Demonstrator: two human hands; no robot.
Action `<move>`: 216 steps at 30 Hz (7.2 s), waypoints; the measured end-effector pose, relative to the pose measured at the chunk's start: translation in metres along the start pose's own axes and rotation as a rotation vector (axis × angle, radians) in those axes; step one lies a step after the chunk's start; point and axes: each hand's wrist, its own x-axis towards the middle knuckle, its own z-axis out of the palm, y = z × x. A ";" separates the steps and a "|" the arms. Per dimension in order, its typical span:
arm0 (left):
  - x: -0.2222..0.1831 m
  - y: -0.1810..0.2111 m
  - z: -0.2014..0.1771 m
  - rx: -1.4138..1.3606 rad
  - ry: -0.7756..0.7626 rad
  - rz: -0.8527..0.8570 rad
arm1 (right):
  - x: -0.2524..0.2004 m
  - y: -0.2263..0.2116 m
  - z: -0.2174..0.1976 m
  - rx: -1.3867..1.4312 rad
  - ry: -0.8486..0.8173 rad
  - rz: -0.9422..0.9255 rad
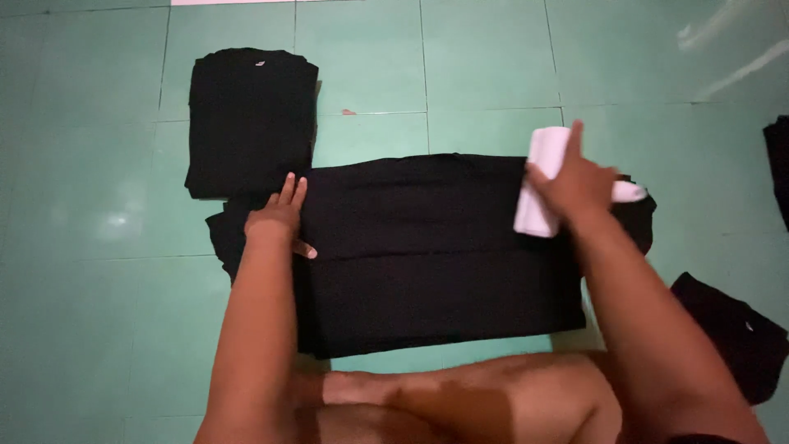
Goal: Using a lint roller to clean black t-shirts and then folding them on the floor.
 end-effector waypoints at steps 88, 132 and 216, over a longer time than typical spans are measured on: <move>0.005 -0.006 0.006 -0.020 0.020 0.028 | 0.011 0.107 0.017 0.037 0.011 0.268; -0.056 0.098 0.070 -0.517 0.705 0.247 | -0.079 -0.090 0.103 0.464 -0.171 -0.173; -0.022 -0.008 0.059 0.064 0.528 0.205 | -0.104 -0.099 0.089 0.271 -0.197 -0.171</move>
